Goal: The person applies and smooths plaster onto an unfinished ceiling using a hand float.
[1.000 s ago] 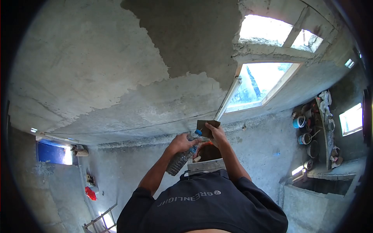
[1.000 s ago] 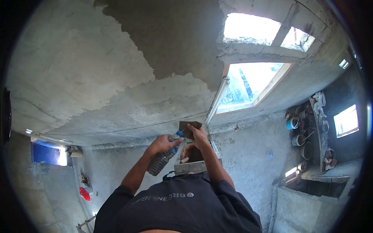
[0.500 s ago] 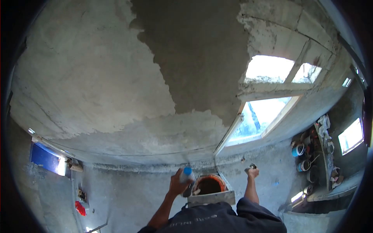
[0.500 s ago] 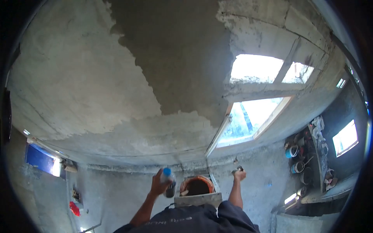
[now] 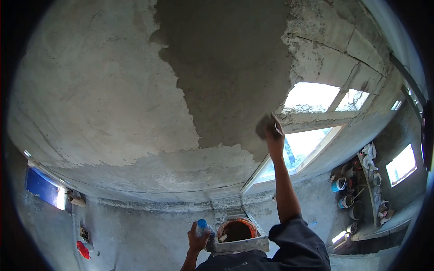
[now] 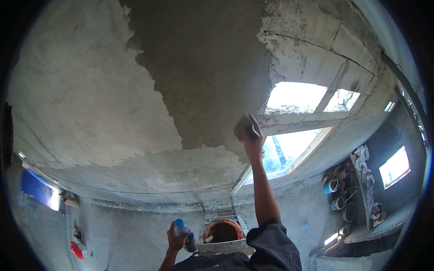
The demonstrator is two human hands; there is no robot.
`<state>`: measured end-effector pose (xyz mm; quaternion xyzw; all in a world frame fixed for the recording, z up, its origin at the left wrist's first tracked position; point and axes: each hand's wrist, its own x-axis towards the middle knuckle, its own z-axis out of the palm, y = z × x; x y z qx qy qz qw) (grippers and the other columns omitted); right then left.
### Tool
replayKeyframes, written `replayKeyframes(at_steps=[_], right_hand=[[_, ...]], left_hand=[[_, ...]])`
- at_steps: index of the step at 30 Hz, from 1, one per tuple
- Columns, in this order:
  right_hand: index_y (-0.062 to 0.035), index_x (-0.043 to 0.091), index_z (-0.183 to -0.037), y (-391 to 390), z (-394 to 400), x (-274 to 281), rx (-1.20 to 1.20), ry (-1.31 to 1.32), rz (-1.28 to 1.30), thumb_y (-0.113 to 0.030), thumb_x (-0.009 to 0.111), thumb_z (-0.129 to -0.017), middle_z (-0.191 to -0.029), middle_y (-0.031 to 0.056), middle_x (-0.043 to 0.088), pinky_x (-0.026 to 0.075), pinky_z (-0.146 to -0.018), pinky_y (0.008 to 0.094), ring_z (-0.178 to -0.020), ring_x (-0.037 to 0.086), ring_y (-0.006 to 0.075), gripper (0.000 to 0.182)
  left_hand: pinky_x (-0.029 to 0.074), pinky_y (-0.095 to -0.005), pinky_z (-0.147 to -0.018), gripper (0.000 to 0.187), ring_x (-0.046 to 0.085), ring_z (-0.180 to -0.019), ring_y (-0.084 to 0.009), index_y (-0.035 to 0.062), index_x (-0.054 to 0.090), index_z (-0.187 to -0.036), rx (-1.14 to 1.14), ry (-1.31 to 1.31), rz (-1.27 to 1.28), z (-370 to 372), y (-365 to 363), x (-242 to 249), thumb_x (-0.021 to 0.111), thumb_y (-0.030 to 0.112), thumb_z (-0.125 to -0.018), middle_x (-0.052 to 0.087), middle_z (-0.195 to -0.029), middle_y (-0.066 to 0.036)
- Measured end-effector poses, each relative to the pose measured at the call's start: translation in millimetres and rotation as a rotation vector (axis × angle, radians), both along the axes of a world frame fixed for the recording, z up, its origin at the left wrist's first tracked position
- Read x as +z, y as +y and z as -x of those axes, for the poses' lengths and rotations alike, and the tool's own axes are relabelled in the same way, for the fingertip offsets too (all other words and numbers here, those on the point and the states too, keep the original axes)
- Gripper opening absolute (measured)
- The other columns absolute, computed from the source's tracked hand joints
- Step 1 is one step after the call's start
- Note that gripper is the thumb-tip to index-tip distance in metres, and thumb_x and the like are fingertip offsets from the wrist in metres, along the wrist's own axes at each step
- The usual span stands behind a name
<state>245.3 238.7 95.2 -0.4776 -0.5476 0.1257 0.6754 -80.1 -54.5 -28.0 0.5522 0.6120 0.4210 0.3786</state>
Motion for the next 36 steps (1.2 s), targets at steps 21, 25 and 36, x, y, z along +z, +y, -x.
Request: replayKeyframes(at_steps=[21, 25, 36], right_hand=[[-0.0124, 0.043, -0.135, 104, 105, 111, -0.129, -0.888, -0.453, -0.007, 0.06, -0.076, -0.138, 0.0109, 0.043, 0.043, -0.101, 0.0389, -0.126, 0.043, 0.0299, 0.061], [-0.0129, 0.047, -0.132, 122, 80, 194, -0.299, -0.515, -0.717, 0.003, 0.056, -0.077, -0.132, 0.0104, 0.05, 0.045, -0.098, 0.0417, -0.123, 0.045, 0.0332, 0.058], [-0.0087, 0.042, -0.134, 116, 118, 100, 0.03, -1.138, -0.586, -0.007, 0.065, -0.071, -0.136, 0.012, 0.044, 0.041, -0.102, 0.0406, -0.124, 0.044, 0.0332, 0.067]], left_hand=[[0.052, -0.0371, -0.064, 0.05, 0.067, -0.07, -0.0269, 0.0028, 0.053, -0.096, 0.121, 0.003, 0.026, 23, -11, -18, 0.075, 0.04, -0.071, 0.065, -0.075, -0.012], [0.052, -0.0379, -0.065, 0.05, 0.067, -0.071, -0.0287, 0.0045, 0.052, -0.098, 0.109, 0.076, 0.088, 23, -12, -10, 0.076, 0.039, -0.071, 0.066, -0.075, -0.013], [0.053, -0.0395, -0.068, 0.049, 0.067, -0.076, -0.0308, 0.0061, 0.052, -0.099, 0.137, 0.068, 0.107, 19, -13, -6, 0.077, 0.037, -0.07, 0.066, -0.08, -0.013]])
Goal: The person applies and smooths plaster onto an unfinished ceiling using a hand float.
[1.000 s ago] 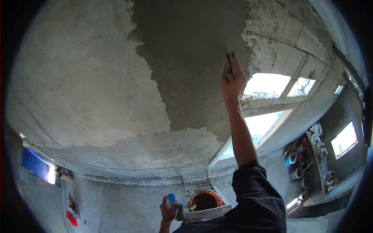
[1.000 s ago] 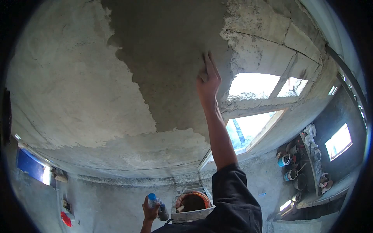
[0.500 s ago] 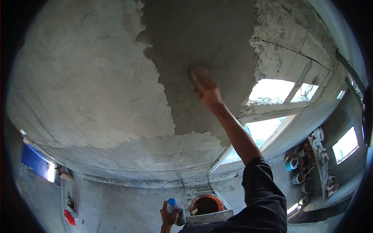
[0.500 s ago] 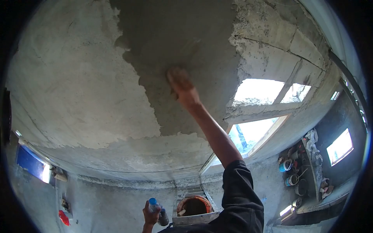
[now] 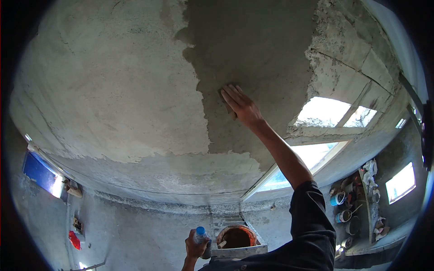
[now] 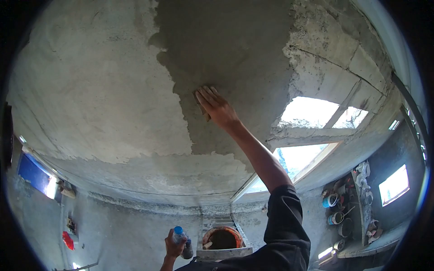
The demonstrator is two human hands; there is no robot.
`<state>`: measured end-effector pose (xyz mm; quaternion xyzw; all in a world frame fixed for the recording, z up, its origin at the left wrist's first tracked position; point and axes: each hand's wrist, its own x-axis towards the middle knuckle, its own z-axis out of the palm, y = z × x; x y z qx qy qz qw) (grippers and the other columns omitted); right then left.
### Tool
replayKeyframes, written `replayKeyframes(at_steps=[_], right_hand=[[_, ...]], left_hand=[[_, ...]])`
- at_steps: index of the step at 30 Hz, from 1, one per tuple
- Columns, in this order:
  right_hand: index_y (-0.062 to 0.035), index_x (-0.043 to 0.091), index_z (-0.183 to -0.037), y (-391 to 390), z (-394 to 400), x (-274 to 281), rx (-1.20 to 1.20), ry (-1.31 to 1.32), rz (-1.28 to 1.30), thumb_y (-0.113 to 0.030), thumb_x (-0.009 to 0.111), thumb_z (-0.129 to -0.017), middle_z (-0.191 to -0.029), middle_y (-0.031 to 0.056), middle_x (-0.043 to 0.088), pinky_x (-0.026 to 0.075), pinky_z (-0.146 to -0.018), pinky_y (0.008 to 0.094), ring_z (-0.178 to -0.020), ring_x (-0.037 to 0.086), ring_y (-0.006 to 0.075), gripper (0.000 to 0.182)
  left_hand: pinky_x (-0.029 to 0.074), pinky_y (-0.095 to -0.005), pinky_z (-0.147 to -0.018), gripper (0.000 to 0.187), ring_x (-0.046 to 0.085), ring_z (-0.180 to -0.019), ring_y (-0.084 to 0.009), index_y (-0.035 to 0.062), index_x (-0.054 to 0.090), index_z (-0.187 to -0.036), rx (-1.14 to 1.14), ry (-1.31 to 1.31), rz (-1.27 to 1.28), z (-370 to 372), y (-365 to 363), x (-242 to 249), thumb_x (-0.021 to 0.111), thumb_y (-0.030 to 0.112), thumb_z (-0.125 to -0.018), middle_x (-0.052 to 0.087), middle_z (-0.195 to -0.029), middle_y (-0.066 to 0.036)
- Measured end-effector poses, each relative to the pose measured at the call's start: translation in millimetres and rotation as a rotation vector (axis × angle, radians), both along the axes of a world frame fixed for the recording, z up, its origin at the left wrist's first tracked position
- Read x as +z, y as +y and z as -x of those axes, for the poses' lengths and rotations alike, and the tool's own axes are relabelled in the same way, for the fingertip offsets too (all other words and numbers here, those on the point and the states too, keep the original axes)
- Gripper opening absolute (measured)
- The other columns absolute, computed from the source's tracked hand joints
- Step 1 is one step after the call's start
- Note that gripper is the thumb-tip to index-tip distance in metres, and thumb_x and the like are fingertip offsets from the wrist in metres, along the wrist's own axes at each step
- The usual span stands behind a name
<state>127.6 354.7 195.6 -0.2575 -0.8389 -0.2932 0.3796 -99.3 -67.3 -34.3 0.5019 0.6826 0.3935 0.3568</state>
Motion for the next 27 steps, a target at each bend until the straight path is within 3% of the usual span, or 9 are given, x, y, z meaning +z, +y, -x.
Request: replayKeyframes(at_steps=[3, 7, 12, 15, 17, 18, 22, 24, 27], right_hand=[[-0.0074, 0.044, -0.133, -24, -7, 37, -0.071, 0.236, -0.027, -0.007, 0.065, -0.073, -0.135, 0.0127, 0.046, 0.042, -0.102, 0.0412, -0.122, 0.046, 0.0357, 0.063], [-0.0064, 0.038, -0.137, 5, -25, 113, -0.166, 0.455, -0.368, -0.004, 0.063, -0.075, -0.139, 0.0137, 0.041, 0.038, -0.104, 0.0462, -0.126, 0.041, 0.0355, 0.067], [-0.0031, 0.026, -0.141, 27, 1, 76, -0.22, 0.271, -0.215, -0.005, 0.057, -0.08, -0.144, 0.0172, 0.031, 0.026, -0.11, 0.047, -0.132, 0.031, 0.0355, 0.068], [-0.0036, 0.029, -0.14, 20, 18, 15, -0.156, 0.175, -0.136, -0.004, 0.053, -0.082, -0.143, 0.0169, 0.033, 0.028, -0.11, 0.0464, -0.131, 0.034, 0.0344, 0.063], [-0.007, 0.03, -0.142, 11, 21, -6, 0.022, 0.082, 0.084, 0.001, 0.056, -0.08, -0.145, 0.0166, 0.03, 0.03, -0.108, 0.0466, -0.133, 0.03, 0.034, 0.067], [-0.007, 0.03, -0.142, 6, 20, -1, 0.023, 0.082, 0.079, 0.001, 0.056, -0.08, -0.145, 0.0166, 0.03, 0.03, -0.108, 0.0466, -0.133, 0.03, 0.034, 0.067], [-0.0078, 0.038, -0.138, -18, 9, 66, 0.067, 0.703, 0.062, -0.004, 0.052, -0.086, -0.14, 0.0168, 0.039, 0.041, -0.1, 0.044, -0.131, 0.032, 0.0359, 0.054], [-0.0113, 0.038, -0.138, -10, -3, 108, -0.115, 0.657, -0.321, -0.005, 0.052, -0.087, -0.139, 0.0163, 0.039, 0.048, -0.094, 0.0409, -0.129, 0.035, 0.0356, 0.054], [-0.0065, 0.039, -0.136, 17, -5, 111, -0.186, 0.525, -0.266, 0.003, 0.053, -0.079, -0.14, 0.0154, 0.039, 0.039, -0.103, 0.0442, -0.127, 0.039, 0.0364, 0.06]], left_hand=[[0.052, -0.0402, -0.068, 0.049, 0.067, -0.077, -0.0315, 0.0067, 0.052, -0.099, 0.0, -0.009, -0.012, 1, 2, -6, 0.077, 0.036, -0.069, 0.066, -0.081, -0.014], [0.053, -0.0403, -0.068, 0.05, 0.067, -0.078, -0.0325, 0.0073, 0.051, -0.1, -0.017, -0.023, -0.005, 2, -2, -7, 0.077, 0.036, -0.069, 0.067, -0.082, -0.014], [0.053, -0.04, -0.068, 0.05, 0.067, -0.078, -0.0323, 0.007, 0.052, -0.101, 0.0, 0.003, 0.013, 2, -3, -11, 0.077, 0.037, -0.07, 0.067, -0.081, -0.014], [0.053, -0.0402, -0.068, 0.05, 0.067, -0.078, -0.0324, 0.0069, 0.052, -0.101, 0.005, -0.033, 0.057, 0, -1, -9, 0.077, 0.037, -0.07, 0.067, -0.081, -0.014], [0.053, -0.0403, -0.068, 0.05, 0.067, -0.078, -0.0326, 0.0068, 0.051, -0.101, -0.001, -0.055, 0.097, 2, -3, -6, 0.077, 0.037, -0.07, 0.067, -0.081, -0.014], [0.053, -0.0402, -0.069, 0.051, 0.067, -0.078, -0.0325, 0.0067, 0.052, -0.101, -0.005, -0.013, 0.055, 3, -3, -6, 0.077, 0.038, -0.07, 0.067, -0.081, -0.014], [0.052, -0.0401, -0.07, 0.052, 0.067, -0.08, -0.0322, 0.0063, 0.052, -0.102, 0.005, 0.015, 0.042, 4, -3, -4, 0.077, 0.039, -0.07, 0.067, -0.083, -0.014], [0.052, -0.0402, -0.07, 0.052, 0.067, -0.08, -0.0322, 0.0063, 0.052, -0.102, 0.019, 0.022, 0.037, 4, -3, -1, 0.077, 0.039, -0.07, 0.067, -0.083, -0.015], [0.052, -0.0403, -0.07, 0.052, 0.067, -0.08, -0.0323, 0.0063, 0.052, -0.102, 0.033, 0.035, 0.022, 6, -5, -2, 0.077, 0.039, -0.07, 0.067, -0.084, -0.015]])
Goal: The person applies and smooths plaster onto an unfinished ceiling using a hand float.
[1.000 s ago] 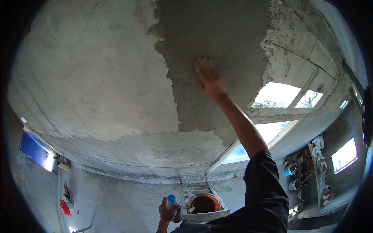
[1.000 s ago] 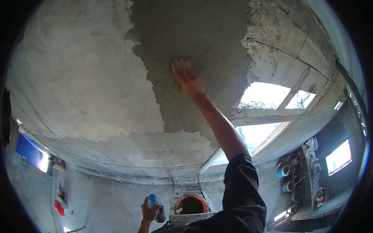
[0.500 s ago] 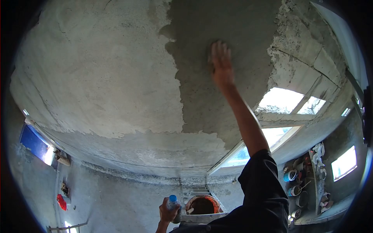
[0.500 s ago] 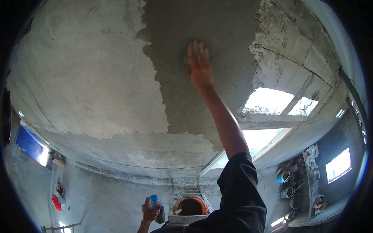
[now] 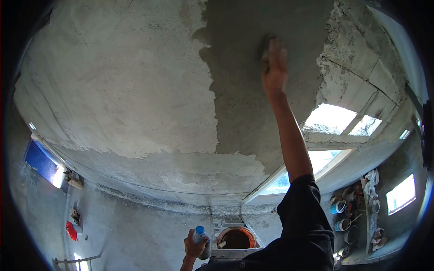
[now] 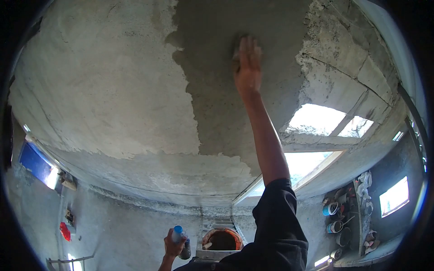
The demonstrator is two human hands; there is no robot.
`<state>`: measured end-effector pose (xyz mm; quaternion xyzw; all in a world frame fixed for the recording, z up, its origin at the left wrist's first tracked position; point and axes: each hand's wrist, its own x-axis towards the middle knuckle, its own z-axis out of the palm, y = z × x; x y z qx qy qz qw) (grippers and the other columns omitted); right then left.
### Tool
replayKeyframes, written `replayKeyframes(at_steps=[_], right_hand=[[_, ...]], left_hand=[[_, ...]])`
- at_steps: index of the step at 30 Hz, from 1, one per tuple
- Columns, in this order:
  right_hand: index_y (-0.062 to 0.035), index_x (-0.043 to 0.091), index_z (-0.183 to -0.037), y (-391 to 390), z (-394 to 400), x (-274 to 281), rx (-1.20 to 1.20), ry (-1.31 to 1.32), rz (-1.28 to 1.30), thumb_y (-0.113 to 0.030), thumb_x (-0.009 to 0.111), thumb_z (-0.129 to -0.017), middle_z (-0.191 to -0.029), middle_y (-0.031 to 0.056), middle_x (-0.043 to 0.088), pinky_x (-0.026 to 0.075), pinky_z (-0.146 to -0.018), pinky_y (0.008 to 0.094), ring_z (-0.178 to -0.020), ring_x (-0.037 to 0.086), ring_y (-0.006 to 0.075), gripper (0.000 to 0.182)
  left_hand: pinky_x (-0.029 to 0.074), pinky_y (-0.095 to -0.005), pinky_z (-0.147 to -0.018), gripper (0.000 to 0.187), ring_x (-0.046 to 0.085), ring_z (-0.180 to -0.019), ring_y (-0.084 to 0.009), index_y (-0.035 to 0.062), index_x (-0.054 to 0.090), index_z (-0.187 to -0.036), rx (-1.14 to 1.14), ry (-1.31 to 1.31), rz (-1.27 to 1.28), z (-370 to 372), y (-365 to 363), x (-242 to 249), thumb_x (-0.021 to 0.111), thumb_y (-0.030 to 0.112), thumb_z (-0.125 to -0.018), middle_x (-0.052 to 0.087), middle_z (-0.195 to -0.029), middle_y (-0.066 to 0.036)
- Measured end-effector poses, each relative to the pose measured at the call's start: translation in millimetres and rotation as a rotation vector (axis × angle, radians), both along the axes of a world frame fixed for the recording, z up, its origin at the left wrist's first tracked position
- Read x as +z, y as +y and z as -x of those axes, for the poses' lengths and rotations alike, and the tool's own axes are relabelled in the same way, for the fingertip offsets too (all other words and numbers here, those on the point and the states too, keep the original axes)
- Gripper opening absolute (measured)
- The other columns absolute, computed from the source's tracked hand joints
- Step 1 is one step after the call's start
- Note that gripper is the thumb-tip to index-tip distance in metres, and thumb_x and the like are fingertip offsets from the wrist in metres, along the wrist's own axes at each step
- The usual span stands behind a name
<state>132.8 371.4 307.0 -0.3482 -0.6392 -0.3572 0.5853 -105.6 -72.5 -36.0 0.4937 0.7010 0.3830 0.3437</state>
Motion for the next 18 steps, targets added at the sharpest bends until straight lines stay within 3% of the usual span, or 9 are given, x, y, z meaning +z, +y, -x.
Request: replayKeyframes(at_steps=[5, 7, 9, 11, 12, 14, 18], right_hand=[[-0.0066, 0.041, -0.135, 4, 23, -95, 0.123, -0.293, 0.22, 0.005, 0.053, -0.079, -0.139, 0.0143, 0.041, 0.04, -0.102, 0.0416, -0.124, 0.044, 0.0341, 0.059], [-0.0095, 0.04, -0.136, -28, 28, -116, 0.175, -0.278, 0.313, 0.006, 0.055, -0.077, -0.139, 0.0145, 0.041, 0.044, -0.098, 0.0408, -0.124, 0.043, 0.0351, 0.063], [-0.0125, 0.04, -0.137, -38, 28, -112, 0.228, -0.265, 0.401, 0.006, 0.058, -0.075, -0.138, 0.0148, 0.041, 0.048, -0.094, 0.0399, -0.125, 0.042, 0.036, 0.067], [-0.0096, 0.041, -0.135, -47, 21, -94, 0.451, 0.117, 0.481, 0.005, 0.058, -0.077, -0.136, 0.0156, 0.043, 0.045, -0.097, 0.0413, -0.123, 0.043, 0.0353, 0.062], [-0.0096, 0.041, -0.135, -47, 17, -77, 0.45, 0.117, 0.481, 0.005, 0.058, -0.077, -0.136, 0.0156, 0.043, 0.045, -0.097, 0.0413, -0.123, 0.043, 0.0353, 0.062], [-0.0077, 0.042, -0.134, -37, 11, -41, 0.183, 0.078, 0.149, 0.004, 0.058, -0.077, -0.134, 0.0154, 0.046, 0.041, -0.101, 0.043, -0.123, 0.044, 0.0344, 0.061], [-0.0069, 0.043, -0.133, -18, 9, -41, 0.067, -0.107, 0.157, 0.003, 0.059, -0.076, -0.134, 0.0171, 0.045, 0.041, -0.102, 0.0438, -0.122, 0.044, 0.0363, 0.061]], left_hand=[[0.053, -0.0404, -0.07, 0.05, 0.067, -0.08, -0.0322, 0.0064, 0.052, -0.101, -0.002, 0.018, 0.044, -2, 2, 6, 0.077, 0.037, -0.071, 0.067, -0.084, -0.015], [0.053, -0.0404, -0.07, 0.048, 0.067, -0.08, -0.0323, 0.0065, 0.052, -0.1, -0.01, 0.003, 0.046, -3, 3, 7, 0.077, 0.036, -0.071, 0.067, -0.083, -0.015], [0.053, -0.0402, -0.07, 0.048, 0.067, -0.08, -0.032, 0.0066, 0.052, -0.1, -0.021, -0.009, 0.034, -2, 5, 4, 0.077, 0.036, -0.071, 0.067, -0.083, -0.015], [0.053, -0.04, -0.07, 0.047, 0.067, -0.079, -0.0318, 0.0067, 0.052, -0.1, -0.032, -0.021, 0.031, -4, 3, 5, 0.077, 0.035, -0.071, 0.067, -0.083, -0.014], [0.053, -0.0399, -0.07, 0.047, 0.067, -0.079, -0.0316, 0.0067, 0.052, -0.099, -0.038, -0.005, 0.026, -5, 5, 10, 0.077, 0.035, -0.071, 0.067, -0.083, -0.014], [0.053, -0.0399, -0.07, 0.047, 0.067, -0.079, -0.0314, 0.0067, 0.052, -0.099, -0.04, 0.007, 0.024, -7, 6, 15, 0.077, 0.035, -0.071, 0.067, -0.083, -0.014], [0.052, -0.04, -0.07, 0.048, 0.067, -0.08, -0.0318, 0.007, 0.051, -0.1, -0.035, -0.021, 0.05, -7, 6, 12, 0.077, 0.035, -0.071, 0.067, -0.083, -0.014]])
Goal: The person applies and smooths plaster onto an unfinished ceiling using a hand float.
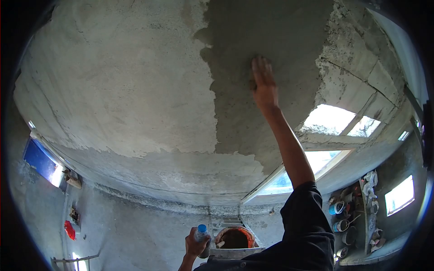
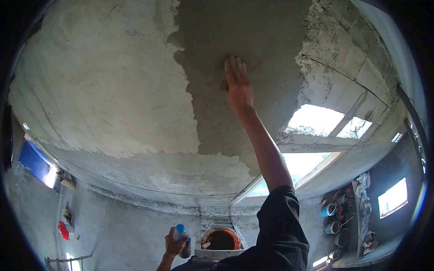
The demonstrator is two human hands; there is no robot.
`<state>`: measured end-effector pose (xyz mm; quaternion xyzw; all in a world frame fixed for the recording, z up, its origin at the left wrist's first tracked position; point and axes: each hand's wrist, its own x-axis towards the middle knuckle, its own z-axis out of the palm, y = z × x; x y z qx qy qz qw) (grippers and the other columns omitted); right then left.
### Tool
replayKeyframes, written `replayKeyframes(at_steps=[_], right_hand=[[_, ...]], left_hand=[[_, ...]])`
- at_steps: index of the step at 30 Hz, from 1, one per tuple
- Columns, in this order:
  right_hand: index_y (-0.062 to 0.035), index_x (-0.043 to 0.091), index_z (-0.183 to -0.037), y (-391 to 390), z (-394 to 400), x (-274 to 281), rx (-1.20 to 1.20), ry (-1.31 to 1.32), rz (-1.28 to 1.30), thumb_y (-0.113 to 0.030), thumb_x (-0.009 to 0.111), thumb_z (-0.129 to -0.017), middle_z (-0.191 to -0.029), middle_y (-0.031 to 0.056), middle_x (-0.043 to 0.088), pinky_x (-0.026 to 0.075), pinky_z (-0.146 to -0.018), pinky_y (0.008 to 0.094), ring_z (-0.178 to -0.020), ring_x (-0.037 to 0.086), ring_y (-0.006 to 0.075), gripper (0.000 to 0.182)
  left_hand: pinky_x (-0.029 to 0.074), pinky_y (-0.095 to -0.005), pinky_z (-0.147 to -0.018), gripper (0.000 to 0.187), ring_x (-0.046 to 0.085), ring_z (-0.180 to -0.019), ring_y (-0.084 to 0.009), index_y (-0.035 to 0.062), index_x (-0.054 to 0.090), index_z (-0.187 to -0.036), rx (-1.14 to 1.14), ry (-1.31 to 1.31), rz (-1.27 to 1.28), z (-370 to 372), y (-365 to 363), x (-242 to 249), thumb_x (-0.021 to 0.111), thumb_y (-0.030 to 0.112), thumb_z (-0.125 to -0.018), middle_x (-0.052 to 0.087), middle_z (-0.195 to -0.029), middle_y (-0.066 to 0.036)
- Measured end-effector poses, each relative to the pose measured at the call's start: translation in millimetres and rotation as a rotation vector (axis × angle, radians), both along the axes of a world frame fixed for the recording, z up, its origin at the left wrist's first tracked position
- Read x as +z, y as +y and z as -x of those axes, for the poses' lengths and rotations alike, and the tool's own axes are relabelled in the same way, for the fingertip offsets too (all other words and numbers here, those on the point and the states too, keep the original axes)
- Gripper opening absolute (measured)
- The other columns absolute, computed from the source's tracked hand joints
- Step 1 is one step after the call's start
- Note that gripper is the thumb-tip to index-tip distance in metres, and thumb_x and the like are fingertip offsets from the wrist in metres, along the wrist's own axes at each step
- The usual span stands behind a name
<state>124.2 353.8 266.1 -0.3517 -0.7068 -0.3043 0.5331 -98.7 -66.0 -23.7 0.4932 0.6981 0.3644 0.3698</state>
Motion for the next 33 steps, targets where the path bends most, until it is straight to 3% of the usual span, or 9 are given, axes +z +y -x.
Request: replayKeyframes(at_steps=[3, 5, 11, 15, 17, 21, 27, 29, 33], right_hand=[[-0.0059, 0.044, -0.131, -10, 12, -31, -0.029, -0.2, 0.113, 0.003, 0.059, -0.075, -0.132, 0.0188, 0.047, 0.041, -0.101, 0.0447, -0.122, 0.045, 0.037, 0.059], [-0.0057, 0.044, -0.131, -29, 19, -39, 0.139, -0.231, 0.296, 0.003, 0.066, -0.068, -0.131, 0.0202, 0.046, 0.042, -0.1, 0.043, -0.123, 0.043, 0.0372, 0.067], [-0.0061, 0.047, -0.128, -20, 16, -5, 0.059, -0.046, 0.045, 0.003, 0.062, -0.07, -0.13, 0.0202, 0.047, 0.044, -0.098, 0.042, -0.119, 0.047, 0.0367, 0.061], [-0.0064, 0.046, -0.128, -19, 20, -26, 0.021, -0.111, 0.108, -0.002, 0.06, -0.073, -0.128, 0.0204, 0.049, 0.046, -0.095, 0.0425, -0.115, 0.051, 0.0364, 0.056], [-0.0059, 0.049, -0.126, -32, 20, -39, 0.283, -0.211, 0.357, 0.001, 0.054, -0.078, -0.122, 0.0229, 0.053, 0.046, -0.094, 0.0457, -0.11, 0.053, 0.0411, 0.049], [-0.0057, 0.05, -0.124, -35, 19, -41, 0.356, -0.108, 0.222, -0.005, 0.057, -0.076, -0.12, 0.0222, 0.054, 0.049, -0.09, 0.043, -0.107, 0.056, 0.0375, 0.048], [-0.0088, 0.047, -0.13, -6, -3, 3, 0.223, 0.08, 0.022, -0.001, 0.056, -0.077, -0.124, 0.0198, 0.053, 0.048, -0.092, 0.0436, -0.11, 0.054, 0.0385, 0.054], [-0.0112, 0.041, -0.135, -6, -10, 35, 0.079, 0.176, -0.198, 0.002, 0.06, -0.074, -0.129, 0.0159, 0.051, 0.048, -0.094, 0.0431, -0.113, 0.052, 0.0385, 0.065], [-0.0147, 0.042, -0.134, 6, -1, 39, -0.053, 0.011, -0.094, 0.0, 0.061, -0.075, -0.13, 0.0123, 0.05, 0.048, -0.093, 0.0411, -0.117, 0.05, 0.0359, 0.064]], left_hand=[[0.052, -0.0399, -0.07, 0.048, 0.067, -0.08, -0.032, 0.0069, 0.051, -0.101, 0.003, -0.028, 0.044, 3, -2, -14, 0.077, 0.035, -0.071, 0.067, -0.083, -0.014], [0.052, -0.0399, -0.07, 0.049, 0.067, -0.08, -0.032, 0.0068, 0.051, -0.101, 0.017, -0.035, 0.062, 2, -4, -16, 0.077, 0.035, -0.07, 0.067, -0.083, -0.014], [0.052, -0.04, -0.07, 0.048, 0.067, -0.08, -0.0327, 0.0065, 0.052, -0.101, 0.006, -0.036, 0.061, 5, -7, -15, 0.077, 0.034, -0.07, 0.067, -0.084, -0.015], [0.052, -0.0402, -0.07, 0.048, 0.067, -0.081, -0.033, 0.0061, 0.052, -0.102, 0.008, 0.029, -0.015, 5, -7, -8, 0.076, 0.034, -0.071, 0.067, -0.084, -0.015], [0.052, -0.0402, -0.07, 0.047, 0.067, -0.081, -0.033, 0.006, 0.052, -0.102, 0.016, 0.029, -0.009, 5, -8, -10, 0.076, 0.033, -0.071, 0.067, -0.084, -0.015], [0.052, -0.0404, -0.07, 0.048, 0.067, -0.08, -0.0327, 0.0059, 0.052, -0.101, 0.015, 0.032, 0.034, 3, -7, -4, 0.076, 0.036, -0.071, 0.067, -0.083, -0.015], [0.052, -0.0395, -0.07, 0.048, 0.067, -0.08, -0.031, 0.0059, 0.053, -0.101, 0.017, 0.006, 0.018, 5, -6, -2, 0.076, 0.036, -0.072, 0.067, -0.083, -0.014], [0.052, -0.0392, -0.07, 0.047, 0.067, -0.08, -0.0305, 0.0059, 0.053, -0.101, 0.022, 0.039, -0.007, 3, -5, 0, 0.076, 0.036, -0.072, 0.067, -0.083, -0.014], [0.052, -0.0388, -0.07, 0.048, 0.067, -0.08, -0.0303, 0.006, 0.052, -0.101, 0.016, 0.028, 0.037, 4, -7, -3, 0.076, 0.036, -0.072, 0.067, -0.083, -0.015]])
